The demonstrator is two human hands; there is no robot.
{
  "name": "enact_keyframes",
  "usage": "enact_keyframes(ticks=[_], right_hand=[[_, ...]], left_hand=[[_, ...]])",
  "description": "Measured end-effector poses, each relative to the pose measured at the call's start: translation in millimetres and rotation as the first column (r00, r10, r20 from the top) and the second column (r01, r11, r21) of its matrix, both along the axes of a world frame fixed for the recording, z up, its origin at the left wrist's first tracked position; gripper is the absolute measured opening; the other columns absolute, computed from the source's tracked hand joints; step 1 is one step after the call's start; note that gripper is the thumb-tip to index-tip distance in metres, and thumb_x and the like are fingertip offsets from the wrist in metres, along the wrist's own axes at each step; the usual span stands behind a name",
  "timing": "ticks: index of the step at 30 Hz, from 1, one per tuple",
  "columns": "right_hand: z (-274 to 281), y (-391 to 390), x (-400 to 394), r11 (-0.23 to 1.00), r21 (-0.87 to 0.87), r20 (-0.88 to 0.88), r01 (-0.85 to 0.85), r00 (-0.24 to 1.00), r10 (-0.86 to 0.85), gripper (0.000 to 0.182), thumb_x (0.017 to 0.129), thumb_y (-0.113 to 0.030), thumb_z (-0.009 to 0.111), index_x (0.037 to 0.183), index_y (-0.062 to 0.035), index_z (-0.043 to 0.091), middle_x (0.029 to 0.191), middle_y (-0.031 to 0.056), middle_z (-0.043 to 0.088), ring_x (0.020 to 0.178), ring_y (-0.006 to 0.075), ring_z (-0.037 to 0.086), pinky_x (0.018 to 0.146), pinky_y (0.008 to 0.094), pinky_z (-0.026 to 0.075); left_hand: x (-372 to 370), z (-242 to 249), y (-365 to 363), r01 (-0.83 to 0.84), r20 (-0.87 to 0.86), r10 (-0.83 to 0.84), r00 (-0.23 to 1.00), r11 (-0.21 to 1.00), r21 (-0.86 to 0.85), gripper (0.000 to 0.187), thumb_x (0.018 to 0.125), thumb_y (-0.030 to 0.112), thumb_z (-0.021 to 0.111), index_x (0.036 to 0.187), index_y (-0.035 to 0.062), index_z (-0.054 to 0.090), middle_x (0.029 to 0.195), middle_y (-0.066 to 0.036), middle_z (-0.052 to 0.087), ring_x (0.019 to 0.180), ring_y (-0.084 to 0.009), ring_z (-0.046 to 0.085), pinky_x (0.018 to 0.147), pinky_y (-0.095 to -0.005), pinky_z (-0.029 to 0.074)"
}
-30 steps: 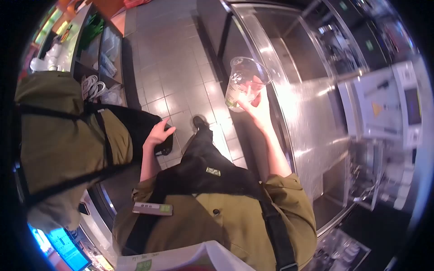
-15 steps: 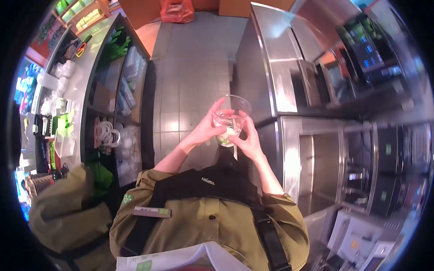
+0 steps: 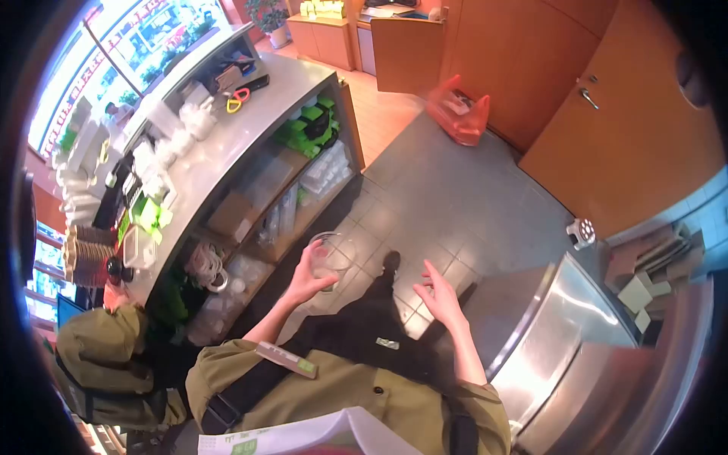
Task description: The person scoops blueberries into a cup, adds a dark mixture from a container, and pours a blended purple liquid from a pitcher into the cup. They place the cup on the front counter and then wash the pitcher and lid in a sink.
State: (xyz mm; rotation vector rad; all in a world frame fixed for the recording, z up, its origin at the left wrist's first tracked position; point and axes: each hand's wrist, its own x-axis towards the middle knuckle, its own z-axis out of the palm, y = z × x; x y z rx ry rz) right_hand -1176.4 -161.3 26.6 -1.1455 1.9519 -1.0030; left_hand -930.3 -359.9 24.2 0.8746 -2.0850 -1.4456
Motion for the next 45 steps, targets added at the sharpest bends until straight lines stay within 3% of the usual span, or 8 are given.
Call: enact_keyframes(ticks=[7,12,16,19,25,33,40,45], right_hand=[[16,-36,-193,0.956,0.029,-0.153,0.291,0.947,-0.283,0.063,0.078,-0.022,0.058,0.131,-0.0094,0.027,0.099,0.0146,0.056,0.085,0.0257,0.058,0.073,0.035,0.046],[28,38,-297,0.478,-0.151,-0.018,0.865,0.481,-0.877,0.06,0.079,-0.009,0.055,0.13,-0.0064,0.026,0.092,0.0094,0.056,0.072,0.0159,0.056,0.068,0.0278,0.045],[-18,65,-377,0.109,-0.187,0.287,0.976,0.16,-0.945,0.055,0.08,-0.005,0.053,0.129,-0.0058,0.029,0.088,0.0045,0.054,0.069,0.0073,0.051,0.063,0.0211,0.042],[13,72,-457,0.075,-0.183,0.37,0.98,0.139,-0.919,0.044,0.081,-0.013,0.053,0.121,-0.0014,0.038,0.086,0.0091,0.058,0.07,0.0143,0.057,0.064,0.0264,0.045],[16,135,-637,0.3,-0.167,-0.253,0.939,0.254,-0.934,0.031,0.08,-0.019,0.052,0.107,-0.0037,0.051,0.092,0.0123,0.056,0.078,0.0283,0.057,0.068,0.0358,0.046],[-26,244,-822,0.451,0.179,-0.39,0.875,0.483,-0.783,0.036,0.081,-0.031,0.048,0.11,-0.0105,0.049,0.088,0.0158,0.057,0.077,0.0329,0.058,0.066,0.043,0.047],[18,428,-787,-0.495,0.159,-0.523,0.854,-0.352,-0.776,0.031,0.076,-0.019,0.053,0.104,-0.0034,0.055,0.099,0.0156,0.058,0.089,0.0296,0.057,0.075,0.0371,0.046],[-39,542,-755,-0.75,0.31,-0.417,0.584,-0.625,-0.659,0.035,0.074,-0.024,0.054,0.104,-0.0078,0.053,0.087,0.0155,0.058,0.085,0.0318,0.056,0.075,0.0403,0.045]], left_hand=[[-366,57,-96,0.568,-0.218,-0.551,0.806,0.822,0.025,0.091,0.059,0.017,0.075,0.13,0.006,0.02,0.123,-0.014,0.038,0.118,-0.0253,0.035,0.096,-0.0367,0.031],[-596,90,-32,0.945,-0.407,-0.855,0.322,0.263,0.196,0.093,0.055,0.005,0.074,0.129,0.0071,0.018,0.126,-0.011,0.033,0.118,-0.0221,0.033,0.096,-0.0362,0.031],[-727,59,36,0.974,-0.419,-0.884,0.206,0.143,0.178,0.092,0.054,0.004,0.074,0.126,0.0095,0.018,0.124,-0.012,0.035,0.118,-0.0243,0.034,0.096,-0.0384,0.032],[-807,49,50,0.957,-0.384,-0.88,0.278,0.219,0.191,0.089,0.055,0.001,0.073,0.125,0.0105,0.019,0.123,-0.014,0.036,0.116,-0.0269,0.036,0.095,-0.0395,0.032],[-971,12,40,0.799,-0.37,-0.723,0.584,0.431,0.419,0.084,0.06,-0.005,0.068,0.126,0.0132,0.019,0.123,-0.015,0.034,0.116,-0.0294,0.036,0.095,-0.0412,0.033],[-1236,-11,179,0.858,-0.38,-0.787,0.486,0.347,0.379,0.089,0.061,0.001,0.07,0.13,0.0165,0.016,0.123,-0.016,0.033,0.114,-0.0291,0.036,0.093,-0.0448,0.034],[-1388,59,502,0.934,-0.279,-0.913,-0.299,-0.34,0.112,0.109,0.054,0.011,0.077,0.135,0.0098,0.004,0.121,-0.019,0.033,0.114,-0.0276,0.036,0.092,-0.0387,0.036],[-1368,59,723,0.751,-0.297,-0.716,-0.631,-0.661,-0.002,0.116,0.056,0.008,0.076,0.134,0.0146,-0.01,0.12,-0.015,0.035,0.113,-0.0263,0.037,0.093,-0.0408,0.035]])
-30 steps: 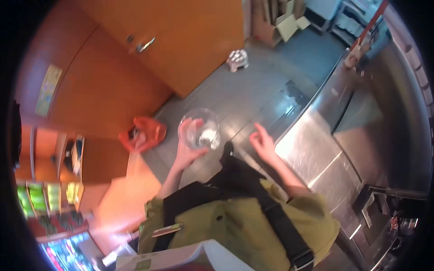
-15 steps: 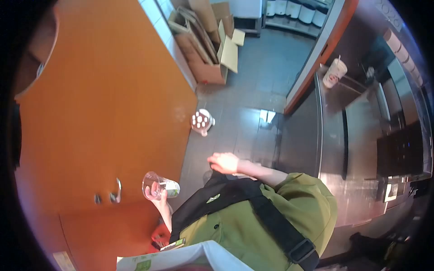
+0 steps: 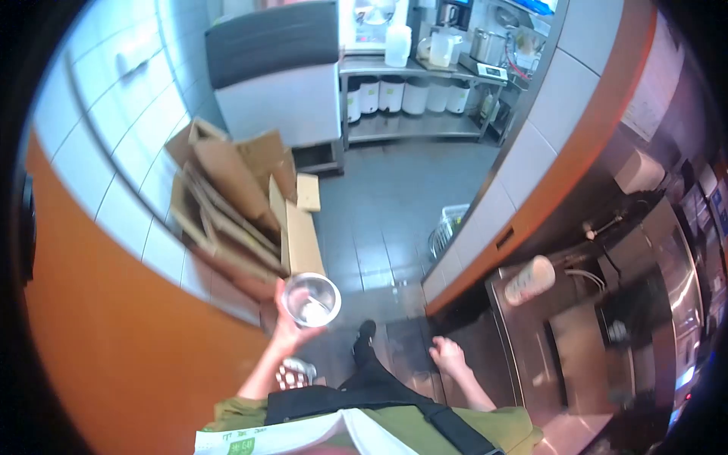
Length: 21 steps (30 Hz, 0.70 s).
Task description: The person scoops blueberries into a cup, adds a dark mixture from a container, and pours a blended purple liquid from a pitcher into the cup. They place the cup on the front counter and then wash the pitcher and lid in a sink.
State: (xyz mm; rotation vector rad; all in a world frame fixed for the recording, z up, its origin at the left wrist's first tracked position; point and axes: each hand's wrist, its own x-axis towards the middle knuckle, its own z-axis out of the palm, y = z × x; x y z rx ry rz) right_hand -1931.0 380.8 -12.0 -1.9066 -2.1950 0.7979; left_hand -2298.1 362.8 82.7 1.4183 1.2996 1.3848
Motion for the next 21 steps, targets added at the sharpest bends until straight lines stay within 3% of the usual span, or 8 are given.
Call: enact_keyframes(ticks=[2,4,5,6,10,15,19,21], right_hand=[[-27,71,-12,0.98,-0.177,-0.001,-0.088,0.996,0.089,0.038,0.074,-0.026,0.054,0.107,-0.0074,0.052,0.095,0.0177,0.056,0.09,0.033,0.054,0.077,0.0406,0.045],[-20,150,-50,0.958,0.054,-0.024,-0.283,0.958,0.284,0.041,0.075,-0.028,0.055,0.11,-0.0068,0.05,0.102,0.0195,0.052,0.093,0.0338,0.053,0.078,0.0412,0.044],[4,195,-73,0.961,-0.04,-0.033,-0.275,0.961,0.274,0.037,0.077,-0.027,0.056,0.107,-0.0068,0.052,0.104,0.0196,0.05,0.093,0.0341,0.052,0.078,0.0394,0.044],[28,233,-94,0.967,0.081,-0.138,-0.241,0.958,0.25,0.038,0.079,-0.026,0.054,0.11,-0.0065,0.049,0.102,0.018,0.05,0.093,0.0339,0.052,0.078,0.0395,0.044],[94,398,-149,0.947,0.259,-0.419,-0.191,0.861,0.288,0.035,0.081,-0.021,0.053,0.111,-0.0056,0.048,0.101,0.0134,0.052,0.084,0.0271,0.056,0.072,0.0352,0.046],[89,582,-164,0.935,0.284,-0.378,-0.214,0.871,0.314,0.035,0.082,-0.023,0.05,0.112,-0.0062,0.047,0.097,0.014,0.055,0.087,0.0289,0.056,0.075,0.0385,0.045],[69,710,-130,0.977,0.143,-0.263,-0.157,0.946,0.191,0.037,0.081,-0.024,0.053,0.114,-0.007,0.048,0.098,0.0123,0.058,0.087,0.0266,0.057,0.074,0.0337,0.046],[70,758,-87,0.981,0.182,-0.146,-0.07,0.985,0.097,0.038,0.08,-0.024,0.054,0.113,-0.0066,0.049,0.097,0.0123,0.059,0.086,0.0281,0.058,0.074,0.0341,0.046]], left_hand=[[27,-18,74,0.066,0.0,-0.066,0.998,0.998,-0.007,0.115,0.057,0.01,0.077,0.133,0.0107,-0.009,0.119,-0.018,0.037,0.113,-0.0268,0.038,0.094,-0.0397,0.032],[50,-32,145,0.118,0.237,-0.104,0.966,0.992,-0.049,0.114,0.057,0.01,0.077,0.134,0.011,-0.008,0.117,-0.019,0.039,0.111,-0.0277,0.04,0.093,-0.0401,0.033],[56,-36,177,0.109,0.269,-0.073,0.96,0.987,-0.121,0.114,0.057,0.01,0.076,0.134,0.0122,-0.007,0.115,-0.021,0.04,0.109,-0.0279,0.041,0.091,-0.0395,0.034],[59,-25,208,0.108,0.298,-0.061,0.953,0.983,-0.146,0.113,0.057,0.01,0.076,0.134,0.013,-0.006,0.113,-0.02,0.041,0.107,-0.0268,0.042,0.09,-0.0387,0.036],[42,17,334,0.023,0.173,-0.003,0.985,0.993,-0.114,0.111,0.057,0.007,0.076,0.135,0.0117,-0.003,0.117,-0.018,0.038,0.108,-0.0267,0.041,0.084,-0.0355,0.041],[-3,-29,492,-0.212,0.169,0.213,0.962,0.977,-0.026,0.103,0.059,0.003,0.073,0.136,0.0111,0.005,0.121,-0.02,0.036,0.112,-0.0289,0.038,0.09,-0.0392,0.036],[-4,-19,647,-0.164,0.177,0.166,0.97,0.986,-0.025,0.101,0.06,0.009,0.075,0.135,0.0096,0.008,0.122,-0.022,0.035,0.113,-0.0296,0.037,0.094,-0.0409,0.031],[10,-14,742,-0.082,0.129,0.084,0.988,0.996,-0.017,0.101,0.058,0.014,0.076,0.134,0.0081,0.011,0.122,-0.022,0.035,0.113,-0.0301,0.037,0.095,-0.0401,0.03]])
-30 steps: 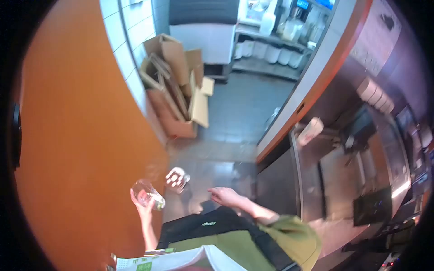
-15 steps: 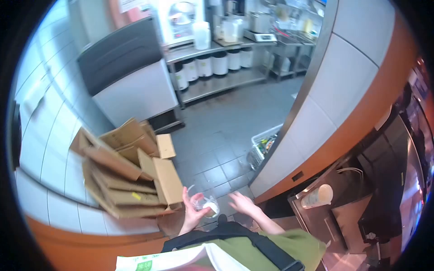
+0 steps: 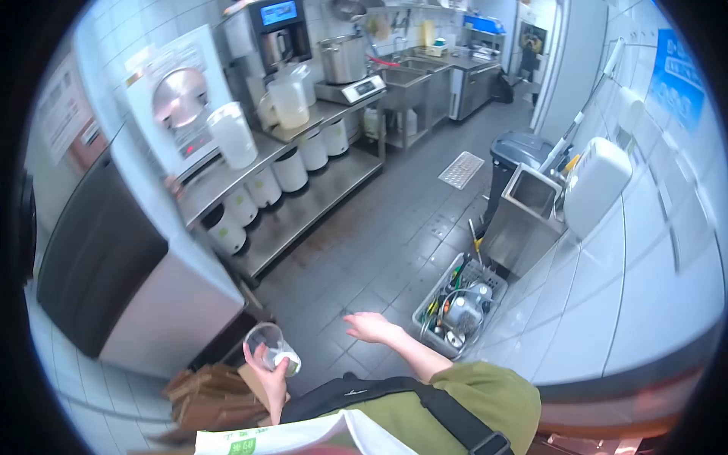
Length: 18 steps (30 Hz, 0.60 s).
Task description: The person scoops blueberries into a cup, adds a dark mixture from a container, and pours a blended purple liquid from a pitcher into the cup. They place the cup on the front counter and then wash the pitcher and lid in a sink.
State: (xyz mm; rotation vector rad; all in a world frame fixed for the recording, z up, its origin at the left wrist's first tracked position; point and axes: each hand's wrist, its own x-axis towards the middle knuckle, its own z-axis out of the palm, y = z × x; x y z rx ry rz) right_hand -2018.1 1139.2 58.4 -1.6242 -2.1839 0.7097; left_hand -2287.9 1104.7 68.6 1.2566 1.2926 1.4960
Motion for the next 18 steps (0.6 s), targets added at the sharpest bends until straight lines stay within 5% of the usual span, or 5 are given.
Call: enact_keyframes(ticks=[3,5,9,13,18], right_hand=[[9,48,80,0.947,0.005,-0.169,0.321,0.934,-0.316,0.036,0.079,-0.02,0.055,0.111,-0.0046,0.05,0.088,0.0116,0.062,0.08,0.0249,0.06,0.069,0.0324,0.047],[24,61,134,0.807,-0.161,-0.366,0.569,0.725,-0.584,0.035,0.079,-0.021,0.054,0.109,-0.0036,0.051,0.086,0.0147,0.062,0.08,0.0265,0.061,0.07,0.0334,0.048],[-25,105,250,0.572,-0.195,-0.291,0.797,0.51,-0.809,0.032,0.078,-0.017,0.058,0.103,0.0005,0.055,0.078,0.011,0.062,0.07,0.0154,0.06,0.065,0.0277,0.047],[-28,215,339,0.661,-0.153,-0.16,0.735,0.641,-0.75,0.037,0.077,-0.021,0.058,0.106,0.0009,0.053,0.086,0.0151,0.063,0.081,0.024,0.061,0.071,0.0316,0.047],[39,366,430,0.824,-0.218,-0.382,0.524,0.731,-0.566,0.038,0.081,-0.023,0.053,0.111,0.0011,0.049,0.09,0.0165,0.061,0.085,0.0277,0.059,0.076,0.0334,0.046]], left_hand=[[64,37,144,0.247,-0.098,-0.245,0.965,0.969,0.017,0.096,0.056,0.014,0.074,0.132,0.0058,0.016,0.12,-0.021,0.037,0.113,-0.0287,0.037,0.096,-0.0374,0.029],[131,73,223,0.448,-0.218,-0.445,0.869,0.893,-0.036,0.098,0.055,0.016,0.076,0.132,0.0061,0.016,0.119,-0.019,0.04,0.111,-0.0274,0.042,0.092,-0.0354,0.036],[277,74,340,0.786,-0.304,-0.741,0.599,0.616,0.047,0.103,0.056,0.024,0.078,0.133,0.0036,0.012,0.119,-0.018,0.043,0.11,-0.026,0.044,0.092,-0.0357,0.036],[400,62,401,0.878,-0.195,-0.87,0.452,0.473,-0.074,0.105,0.057,0.027,0.077,0.133,0.0037,0.009,0.12,-0.019,0.041,0.111,-0.0261,0.043,0.092,-0.0372,0.035],[489,56,518,0.752,-0.101,-0.76,0.643,0.65,-0.107,0.102,0.057,0.015,0.076,0.134,0.0111,0.009,0.118,-0.02,0.04,0.111,-0.0272,0.042,0.09,-0.0368,0.038]])
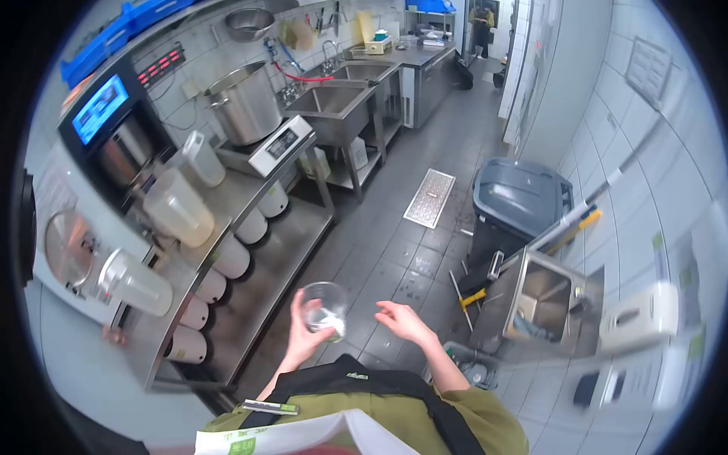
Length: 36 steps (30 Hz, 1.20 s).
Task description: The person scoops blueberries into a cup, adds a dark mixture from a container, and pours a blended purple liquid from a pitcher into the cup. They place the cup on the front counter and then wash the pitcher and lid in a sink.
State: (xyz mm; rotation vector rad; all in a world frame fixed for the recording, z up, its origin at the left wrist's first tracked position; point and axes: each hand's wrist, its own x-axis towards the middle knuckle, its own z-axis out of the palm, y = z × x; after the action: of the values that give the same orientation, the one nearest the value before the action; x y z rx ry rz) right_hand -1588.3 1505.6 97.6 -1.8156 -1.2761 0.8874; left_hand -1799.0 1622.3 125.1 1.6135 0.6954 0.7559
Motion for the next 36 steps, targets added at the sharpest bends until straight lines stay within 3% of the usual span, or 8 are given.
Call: enact_keyframes(ticks=[8,14,19,22,24,26,32,36], right_hand=[[-18,223,215,0.984,-0.023,0.135,-0.174,0.975,0.176,0.037,0.083,-0.025,0.051,0.111,-0.0002,0.048,0.09,0.0155,0.061,0.084,0.0289,0.059,0.074,0.0351,0.045],[-2,264,426,0.957,-0.029,0.284,0.288,0.92,-0.268,0.036,0.081,-0.023,0.053,0.109,-0.0017,0.051,0.086,0.0141,0.061,0.081,0.0273,0.059,0.07,0.0341,0.046],[-42,206,566,0.594,0.028,0.147,0.804,0.584,-0.798,0.029,0.079,-0.013,0.056,0.103,0.002,0.055,0.077,0.0122,0.061,0.07,0.0147,0.06,0.063,0.0266,0.047],[-62,195,661,0.491,-0.048,0.142,0.87,0.492,-0.859,0.028,0.078,-0.014,0.057,0.1,0.0027,0.056,0.077,0.0142,0.061,0.068,0.0175,0.06,0.063,0.0285,0.047],[-66,208,738,0.414,-0.081,0.12,0.907,0.421,-0.899,0.027,0.077,-0.017,0.057,0.097,0.0024,0.057,0.079,0.0166,0.061,0.071,0.0248,0.06,0.066,0.0314,0.046],[-47,263,821,0.525,0.076,0.395,0.848,0.458,-0.796,0.028,0.078,-0.019,0.056,0.096,0.0015,0.058,0.085,0.0182,0.061,0.08,0.0295,0.06,0.07,0.0336,0.046],[19,514,1049,0.896,0.092,0.239,0.435,0.864,-0.444,0.028,0.081,-0.018,0.053,0.1,0.0013,0.056,0.092,0.0166,0.06,0.083,0.0269,0.058,0.072,0.0325,0.045],[14,673,1155,0.994,0.088,0.27,0.072,0.958,-0.093,0.029,0.081,-0.019,0.053,0.102,0.0007,0.055,0.089,0.0162,0.06,0.08,0.027,0.058,0.07,0.0331,0.045]], left_hand=[[160,-41,236,-0.267,-0.07,0.27,0.96,0.962,0.051,0.098,0.06,0.012,0.073,0.134,0.0086,0.009,0.12,-0.025,0.036,0.113,-0.0301,0.039,0.09,-0.0377,0.037],[444,20,384,0.065,0.096,-0.075,0.993,0.992,0.104,0.099,0.058,0.014,0.075,0.133,0.007,0.011,0.12,-0.022,0.038,0.113,-0.0282,0.04,0.091,-0.0366,0.037],[680,30,420,0.642,-0.039,-0.647,0.762,0.745,0.184,0.1,0.06,0.019,0.075,0.134,0.0062,0.01,0.12,-0.02,0.04,0.114,-0.0285,0.039,0.093,-0.038,0.035],[795,17,433,0.773,-0.097,-0.772,0.628,0.604,0.195,0.104,0.06,0.024,0.075,0.134,0.0055,0.005,0.121,-0.023,0.038,0.116,-0.0312,0.038,0.096,-0.0397,0.031],[864,-1,448,0.72,-0.003,-0.723,0.69,0.687,0.104,0.104,0.06,0.024,0.075,0.134,0.0058,0.005,0.12,-0.024,0.038,0.116,-0.0313,0.038,0.096,-0.0399,0.03],[922,9,483,0.645,0.023,-0.645,0.764,0.764,-0.008,0.104,0.059,0.022,0.076,0.134,0.0066,0.006,0.12,-0.024,0.038,0.116,-0.0294,0.038,0.096,-0.0389,0.032],[1038,24,621,0.248,0.0,-0.25,0.968,0.959,0.141,0.105,0.055,0.01,0.076,0.135,0.0079,0.008,0.118,-0.02,0.041,0.11,-0.0262,0.044,0.09,-0.0344,0.039],[1101,-40,714,-0.082,0.046,0.08,0.996,0.996,0.04,0.104,0.056,0.018,0.076,0.135,0.0077,0.008,0.117,-0.022,0.041,0.109,-0.0285,0.044,0.09,-0.037,0.037]])
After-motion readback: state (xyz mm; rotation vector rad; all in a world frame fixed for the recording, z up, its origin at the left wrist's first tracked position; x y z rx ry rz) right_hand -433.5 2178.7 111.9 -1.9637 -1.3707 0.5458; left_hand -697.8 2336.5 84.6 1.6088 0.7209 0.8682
